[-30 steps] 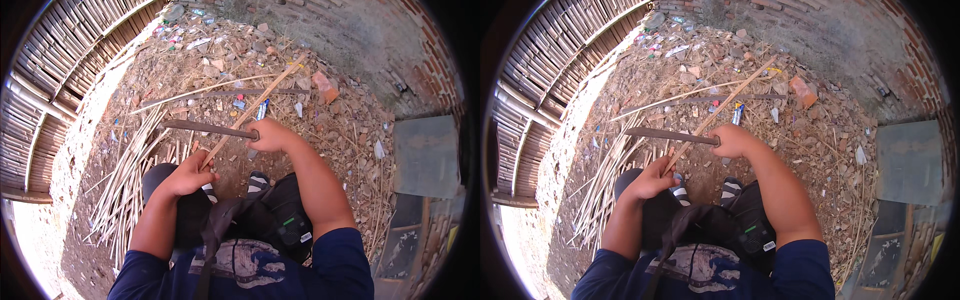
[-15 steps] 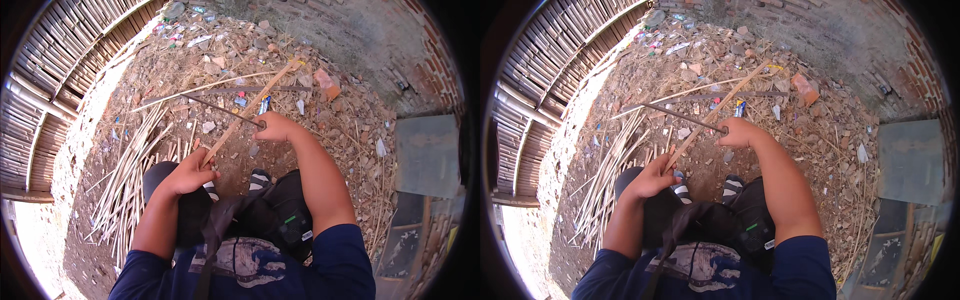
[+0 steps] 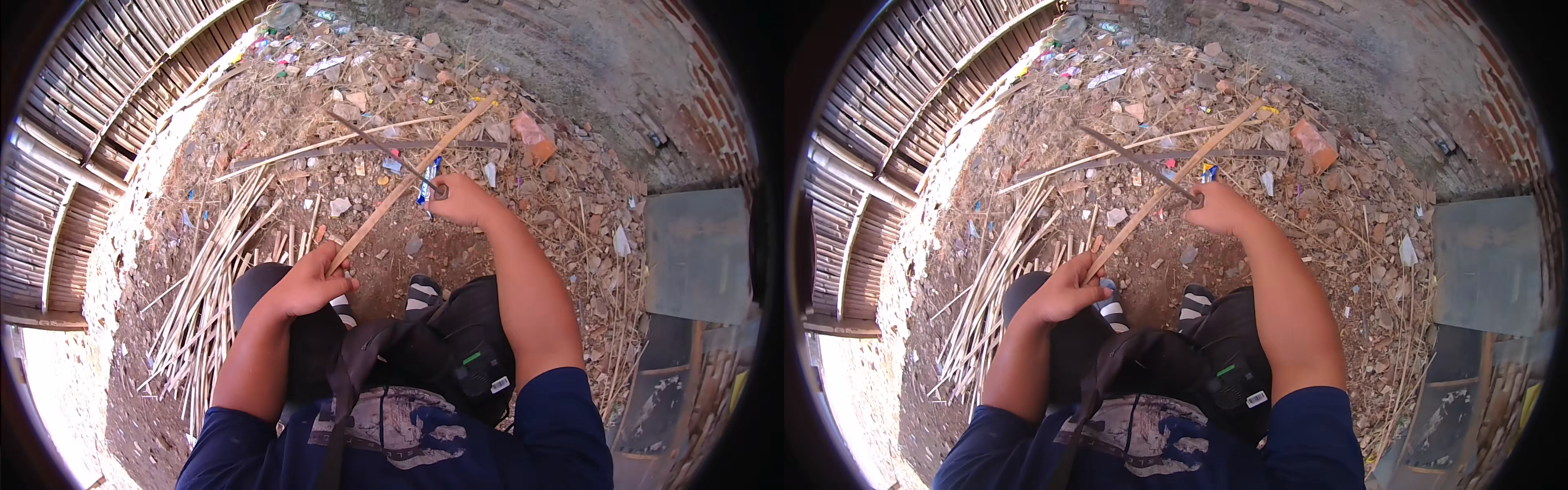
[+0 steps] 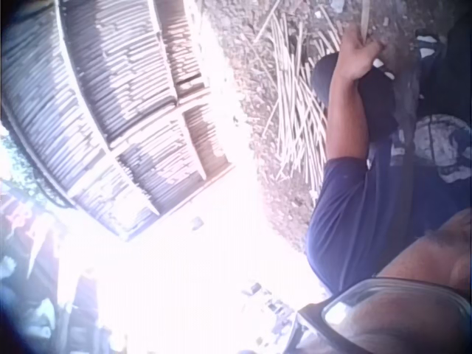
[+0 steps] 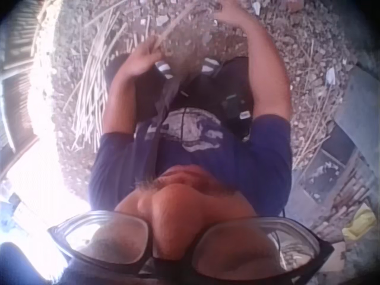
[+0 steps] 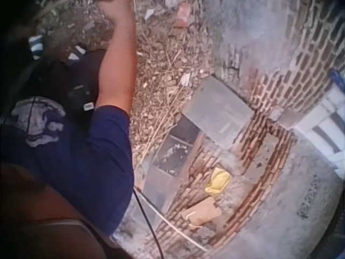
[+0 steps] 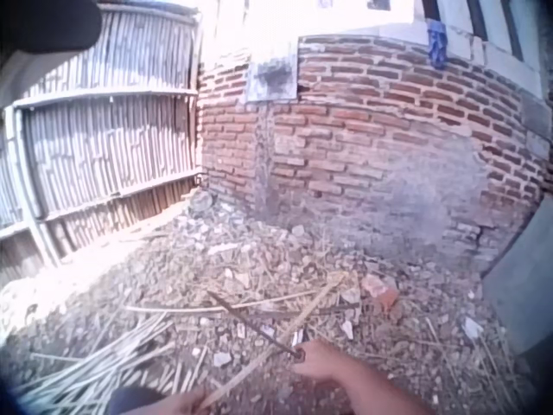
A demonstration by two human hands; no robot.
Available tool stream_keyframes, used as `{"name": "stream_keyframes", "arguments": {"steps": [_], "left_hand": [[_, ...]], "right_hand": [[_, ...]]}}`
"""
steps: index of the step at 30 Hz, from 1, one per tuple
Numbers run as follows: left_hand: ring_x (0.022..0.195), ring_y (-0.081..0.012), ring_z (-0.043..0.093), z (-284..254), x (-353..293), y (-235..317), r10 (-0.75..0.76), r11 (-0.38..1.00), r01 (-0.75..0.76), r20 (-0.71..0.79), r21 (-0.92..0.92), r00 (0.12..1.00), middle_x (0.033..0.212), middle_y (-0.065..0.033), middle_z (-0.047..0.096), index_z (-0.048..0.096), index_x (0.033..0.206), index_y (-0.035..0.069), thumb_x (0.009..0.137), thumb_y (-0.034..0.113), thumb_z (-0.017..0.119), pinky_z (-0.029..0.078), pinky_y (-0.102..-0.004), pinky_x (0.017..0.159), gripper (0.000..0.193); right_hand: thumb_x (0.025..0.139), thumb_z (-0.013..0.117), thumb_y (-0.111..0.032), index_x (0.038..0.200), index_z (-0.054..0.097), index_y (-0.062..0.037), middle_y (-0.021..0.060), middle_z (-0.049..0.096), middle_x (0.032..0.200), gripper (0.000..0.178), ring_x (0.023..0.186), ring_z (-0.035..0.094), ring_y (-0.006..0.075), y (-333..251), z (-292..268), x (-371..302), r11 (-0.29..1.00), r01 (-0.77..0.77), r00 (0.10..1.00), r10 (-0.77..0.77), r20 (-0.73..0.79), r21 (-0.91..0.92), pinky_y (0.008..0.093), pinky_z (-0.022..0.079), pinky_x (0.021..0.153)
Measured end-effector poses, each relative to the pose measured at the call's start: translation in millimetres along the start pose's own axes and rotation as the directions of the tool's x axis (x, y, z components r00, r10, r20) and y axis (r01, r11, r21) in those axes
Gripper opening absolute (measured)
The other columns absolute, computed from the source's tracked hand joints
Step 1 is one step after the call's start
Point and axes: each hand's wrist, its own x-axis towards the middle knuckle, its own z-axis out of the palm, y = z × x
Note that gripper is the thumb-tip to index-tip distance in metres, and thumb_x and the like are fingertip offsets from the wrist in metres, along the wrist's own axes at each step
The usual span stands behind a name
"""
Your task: The person scrapes a wooden stick using a metal blade by hand, turning the stick repeatedly to clean or sharpen it.
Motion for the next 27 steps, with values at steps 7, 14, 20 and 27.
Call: {"name": "stream_keyframes", "arguments": {"steps": [7, 14, 20, 27], "left_hand": [[0.074, -0.0063, 0.049, 0.0, -1.9, 13.4, -0.032, 0.999, 0.032, 0.026, -0.011, 0.999, 0.082, 0.0017, 0.050, 0.052, 0.097, 0.004, 0.082, 0.009, 0.072, 0.040, -0.0232, 0.063, 0.025], [0.072, -0.0058, 0.050, -6.0, -5.6, 8.2, -0.096, 0.985, 0.100, 0.035, -0.140, 0.995, 0.083, 0.0010, 0.052, 0.051, 0.098, 0.004, 0.084, 0.011, 0.071, 0.041, -0.0215, 0.063, 0.025], [0.076, -0.0071, 0.053, -1.3, -3.1, 16.7, -0.080, 0.993, 0.085, 0.058, -0.076, 0.995, 0.084, 0.0002, 0.053, 0.050, 0.099, 0.004, 0.084, 0.011, 0.070, 0.043, -0.0219, 0.068, 0.026], [0.079, -0.0078, 0.054, -2.4, -2.1, 8.1, -0.101, 0.994, 0.103, 0.050, -0.039, 0.994, 0.083, -0.0005, 0.054, 0.051, 0.098, 0.004, 0.083, 0.012, 0.071, 0.043, -0.0229, 0.069, 0.026]], "right_hand": [[0.075, 0.074, -0.031, 0.079, 0.066, -0.0031, 0.0085, 0.063, 0.070, 0.030, 0.068, 0.059, 0.0201, 2.7, 7.2, 3.8, 0.987, 0.141, 0.978, -0.151, 0.143, 0.081, 0.0371, 0.047, 0.067], [0.076, 0.074, -0.033, 0.082, 0.065, -0.0042, 0.0080, 0.063, 0.071, 0.031, 0.069, 0.060, 0.0201, -38.2, 15.1, -11.9, 0.982, 0.189, 0.979, -0.186, 0.088, -0.026, 0.0368, 0.047, 0.067], [0.073, 0.078, -0.033, 0.101, 0.068, -0.0024, 0.0097, 0.066, 0.081, 0.043, 0.071, 0.063, 0.0206, 21.8, -8.5, 7.3, 0.959, -0.116, 0.993, 0.107, 0.051, 0.257, 0.0388, 0.049, 0.068], [0.074, 0.076, -0.036, 0.094, 0.066, -0.0014, 0.0111, 0.065, 0.077, 0.041, 0.071, 0.062, 0.0218, -17.2, 7.1, -6.6, 0.984, 0.166, 0.974, -0.154, 0.167, -0.061, 0.0371, 0.049, 0.070]]}}
